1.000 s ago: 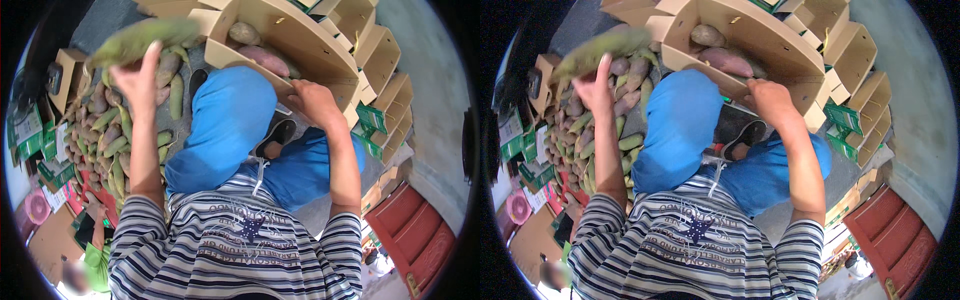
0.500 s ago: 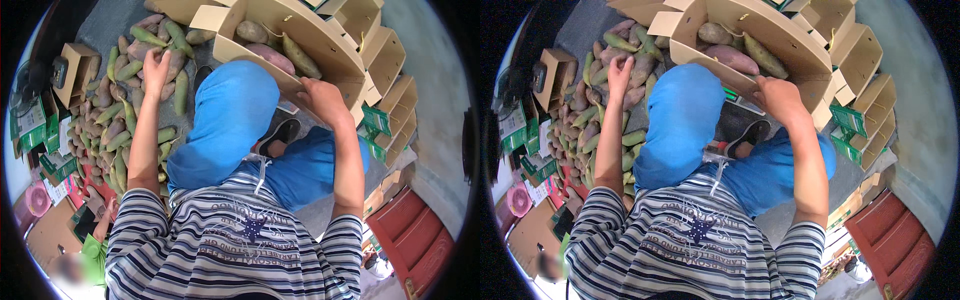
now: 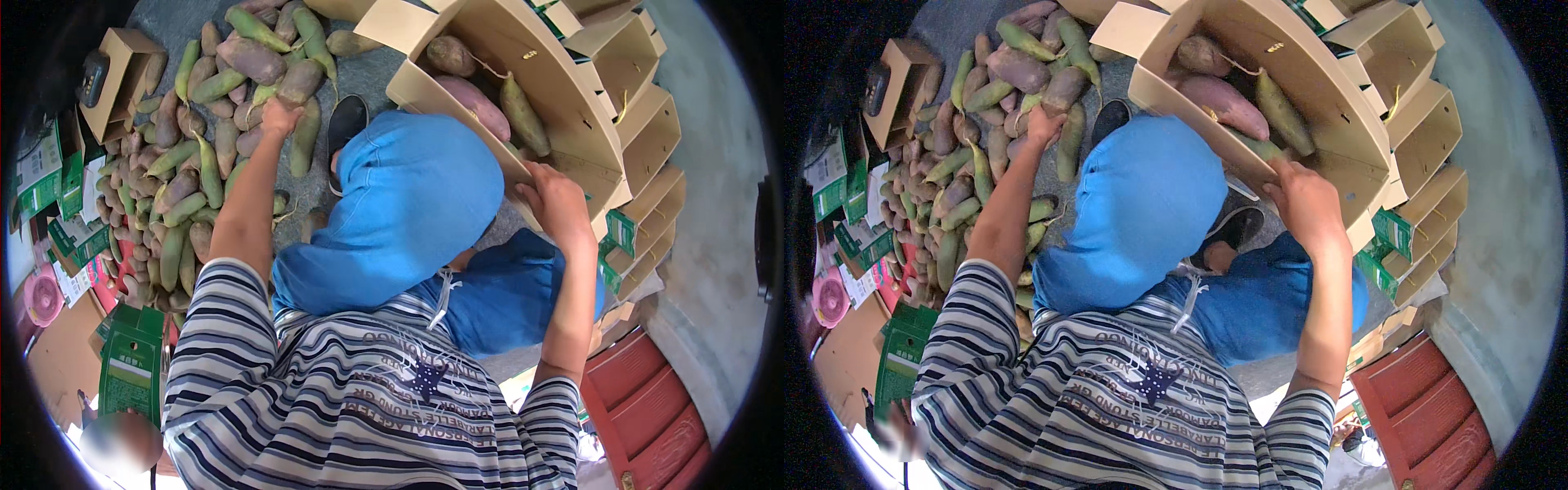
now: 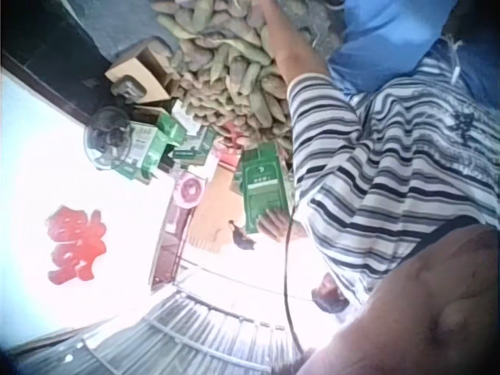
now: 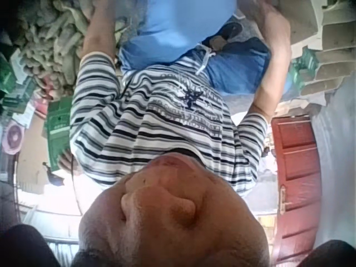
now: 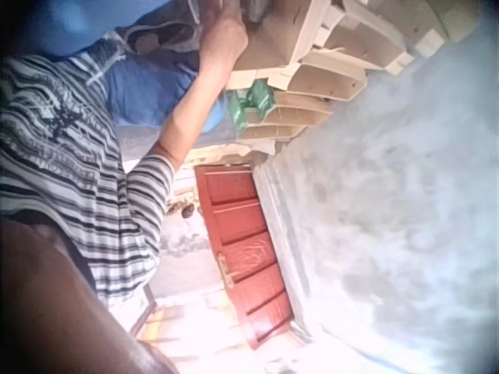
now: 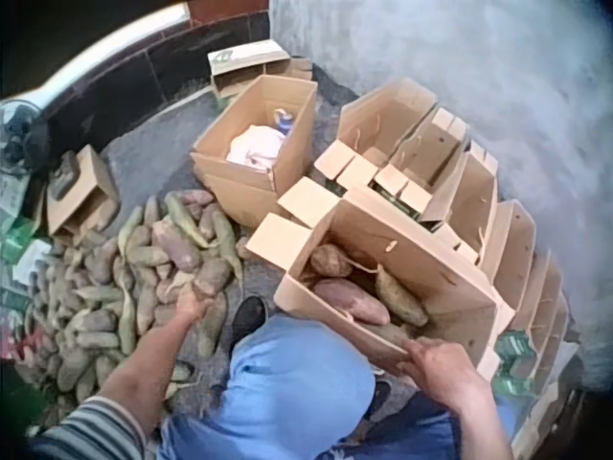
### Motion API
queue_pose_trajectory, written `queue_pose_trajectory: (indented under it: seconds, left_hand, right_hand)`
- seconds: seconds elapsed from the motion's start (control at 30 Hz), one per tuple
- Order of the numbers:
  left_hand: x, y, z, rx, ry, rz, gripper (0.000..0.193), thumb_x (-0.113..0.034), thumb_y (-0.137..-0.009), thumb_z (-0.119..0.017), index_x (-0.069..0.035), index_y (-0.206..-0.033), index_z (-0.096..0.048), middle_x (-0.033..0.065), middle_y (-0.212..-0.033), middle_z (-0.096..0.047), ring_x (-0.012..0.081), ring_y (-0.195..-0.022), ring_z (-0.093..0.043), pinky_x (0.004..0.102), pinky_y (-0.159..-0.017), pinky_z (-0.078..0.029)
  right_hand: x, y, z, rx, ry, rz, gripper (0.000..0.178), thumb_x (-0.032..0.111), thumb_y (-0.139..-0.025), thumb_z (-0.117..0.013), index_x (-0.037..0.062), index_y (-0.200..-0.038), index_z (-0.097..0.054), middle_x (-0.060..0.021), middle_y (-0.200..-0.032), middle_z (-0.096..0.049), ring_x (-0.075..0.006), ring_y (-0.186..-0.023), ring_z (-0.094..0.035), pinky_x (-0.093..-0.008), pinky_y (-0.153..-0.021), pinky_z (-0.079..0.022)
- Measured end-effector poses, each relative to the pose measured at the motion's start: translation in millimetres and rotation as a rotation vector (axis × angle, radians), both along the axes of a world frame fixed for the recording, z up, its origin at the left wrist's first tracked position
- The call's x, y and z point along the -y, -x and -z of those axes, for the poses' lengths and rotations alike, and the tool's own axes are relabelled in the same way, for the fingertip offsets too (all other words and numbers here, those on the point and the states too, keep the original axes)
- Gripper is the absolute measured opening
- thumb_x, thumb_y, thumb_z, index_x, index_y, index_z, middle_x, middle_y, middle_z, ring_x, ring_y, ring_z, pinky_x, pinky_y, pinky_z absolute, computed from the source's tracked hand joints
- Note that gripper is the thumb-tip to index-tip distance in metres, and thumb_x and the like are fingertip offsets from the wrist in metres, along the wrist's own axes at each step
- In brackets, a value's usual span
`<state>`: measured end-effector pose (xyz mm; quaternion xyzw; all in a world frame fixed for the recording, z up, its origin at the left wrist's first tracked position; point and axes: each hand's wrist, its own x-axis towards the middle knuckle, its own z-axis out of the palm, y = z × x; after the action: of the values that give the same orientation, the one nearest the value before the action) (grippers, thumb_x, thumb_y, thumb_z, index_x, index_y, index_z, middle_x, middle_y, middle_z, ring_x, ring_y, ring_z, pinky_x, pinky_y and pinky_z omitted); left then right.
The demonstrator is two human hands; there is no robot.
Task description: Sort and pack large vegetables into boxes and weigh them.
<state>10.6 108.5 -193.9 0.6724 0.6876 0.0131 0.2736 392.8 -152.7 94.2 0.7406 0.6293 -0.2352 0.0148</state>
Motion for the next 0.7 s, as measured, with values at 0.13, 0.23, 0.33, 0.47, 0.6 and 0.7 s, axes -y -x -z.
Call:
queue_pose_trajectory:
  seconds: [0.13,0.23,0.33,0.47,0.6,0.7]
  left_hand:
    - [-2,-39,-16,-0.235,0.048,0.058,0.075,-0.044,-0.060,-0.074,0.001,-0.112,-0.045,0.0227,-0.112,-0.052,0.0370,-0.108,-0.048,0.0400,-0.089,-0.042]
    - [-18,-17,-9,-0.257,0.146,0.130,0.078,-0.044,-0.056,-0.077,0.004,-0.108,-0.046,0.0234,-0.107,-0.055,0.0367,-0.104,-0.051,0.0385,-0.087,-0.042]
    - [-13,12,10,-0.017,0.020,0.054,0.075,-0.042,-0.054,-0.079,0.008,-0.100,-0.049,0.0235,-0.100,-0.057,0.0317,-0.094,-0.056,0.0371,-0.078,-0.046]
    - [24,-45,-31,0.178,0.109,-0.208,0.066,-0.044,-0.060,-0.077,0.006,-0.096,-0.052,0.0160,-0.098,-0.057,0.0251,-0.080,-0.059,0.0340,-0.064,-0.049]
    - [36,-50,-49,0.543,0.254,-0.529,0.062,-0.044,-0.067,-0.073,0.004,-0.102,-0.052,0.0111,-0.097,-0.057,0.0212,-0.069,-0.058,0.0295,-0.058,-0.049]
    - [28,-2,-40,1.010,0.564,-0.638,0.055,-0.040,-0.075,-0.067,0.000,-0.109,-0.051,0.0112,-0.098,-0.058,0.0186,-0.070,-0.059,0.0279,-0.060,-0.051]
  right_hand:
    - [9,-5,0,0.023,0.038,0.049,0.030,0.018,-0.078,-0.059,0.0056,-0.105,-0.054,-0.0168,-0.090,-0.060,-0.0330,-0.088,-0.057,-0.0418,-0.073,-0.046]
    - [5,-5,2,0.003,0.025,0.017,0.032,0.019,-0.077,-0.060,0.0059,-0.106,-0.055,-0.0173,-0.090,-0.060,-0.0335,-0.087,-0.057,-0.0423,-0.074,-0.046]
    - [0,-1,10,-0.031,0.058,0.004,0.029,0.020,-0.079,-0.058,0.0046,-0.103,-0.055,-0.0155,-0.090,-0.059,-0.0334,-0.086,-0.056,-0.0412,-0.072,-0.045]
    - [12,-3,12,0.008,0.049,0.067,0.025,0.019,-0.078,-0.058,0.0052,-0.099,-0.056,-0.0149,-0.085,-0.060,-0.0327,-0.083,-0.057,-0.0417,-0.071,-0.046]
    - [14,-3,18,0.007,-0.028,0.042,0.021,0.019,-0.077,-0.059,0.0054,-0.093,-0.055,-0.0145,-0.080,-0.060,-0.0316,-0.081,-0.058,-0.0416,-0.069,-0.047]
    - [3,1,12,-0.004,-0.097,-0.015,0.020,0.019,-0.077,-0.059,0.0052,-0.091,-0.055,-0.0140,-0.081,-0.060,-0.0311,-0.081,-0.058,-0.0413,-0.068,-0.047]
